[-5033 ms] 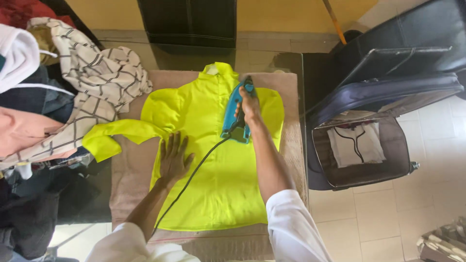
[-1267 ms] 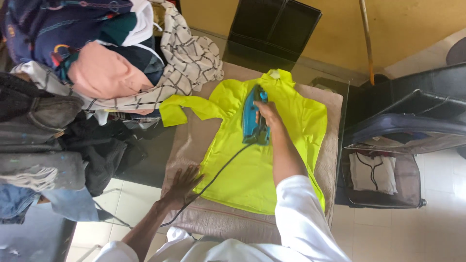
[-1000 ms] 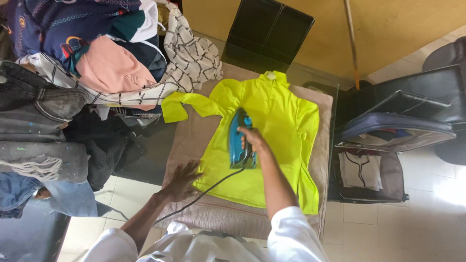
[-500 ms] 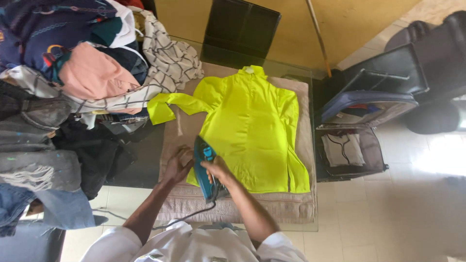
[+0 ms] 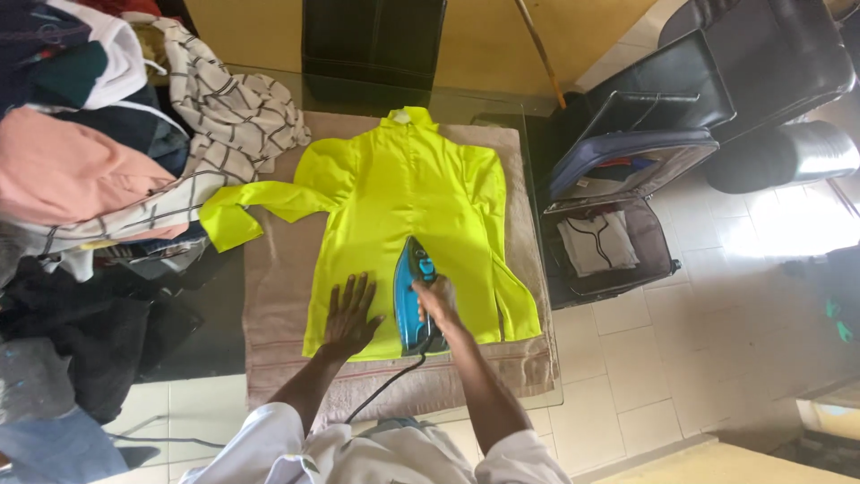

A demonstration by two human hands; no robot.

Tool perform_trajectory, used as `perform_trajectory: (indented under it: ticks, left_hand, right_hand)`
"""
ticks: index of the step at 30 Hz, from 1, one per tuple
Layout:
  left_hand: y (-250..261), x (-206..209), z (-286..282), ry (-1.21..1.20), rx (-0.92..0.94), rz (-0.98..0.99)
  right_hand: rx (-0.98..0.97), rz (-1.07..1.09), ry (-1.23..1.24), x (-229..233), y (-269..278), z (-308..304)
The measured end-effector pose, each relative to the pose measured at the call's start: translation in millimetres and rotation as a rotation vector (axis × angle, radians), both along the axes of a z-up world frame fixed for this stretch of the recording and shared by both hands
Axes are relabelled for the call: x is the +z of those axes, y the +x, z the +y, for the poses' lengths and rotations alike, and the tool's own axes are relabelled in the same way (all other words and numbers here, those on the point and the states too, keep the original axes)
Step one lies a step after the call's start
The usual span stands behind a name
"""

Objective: Ironing and folding a neon green long-sleeved shirt on a table.

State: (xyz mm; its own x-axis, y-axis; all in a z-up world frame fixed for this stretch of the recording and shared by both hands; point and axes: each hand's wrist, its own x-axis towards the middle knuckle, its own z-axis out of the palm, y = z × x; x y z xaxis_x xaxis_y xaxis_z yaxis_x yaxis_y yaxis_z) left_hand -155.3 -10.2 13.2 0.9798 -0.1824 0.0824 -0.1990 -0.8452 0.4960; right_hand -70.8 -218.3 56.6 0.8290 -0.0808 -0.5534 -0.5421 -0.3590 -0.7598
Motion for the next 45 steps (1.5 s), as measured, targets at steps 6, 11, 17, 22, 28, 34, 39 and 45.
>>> perform_trajectory:
  ticks: [6, 11, 17, 22, 28, 34, 39, 45]
  left_hand:
    - [3, 17, -3, 0.278, -0.044, 0.231]
    - [5, 25, -5, 0.36, -0.049, 0.213]
    - [7, 20, -6, 0.407, -0.05, 0.242]
    - [9, 22, -8, 0.407, -0.043, 0.202]
    - [10, 24, -8, 0.436, -0.041, 0.18]
    - [5, 30, -5, 0.47, -0.07, 0.25]
    - [-2, 5, 4, 0.233, -0.022, 0.046]
    - [-49, -4, 29, 0.176, -0.04, 0.046]
  right_hand:
    - [0.028, -0.071, -0.048, 9, 93, -15]
    - [0.086, -0.092, -0.093, 31, 161, -15]
    - [0.209, -0.15, -0.232, 32, 239, -16]
    - [0.189, -0.136, -0.295, 34, 268, -26]
    - [0.16, -0.13, -0.284, 31, 237, -56]
    - [0.229, -0.056, -0.198, 1, 146, -103]
    - [0.141, 0.036, -0.072, 3, 51, -119]
    - [0.2, 0.131, 0.181, 11, -29, -95]
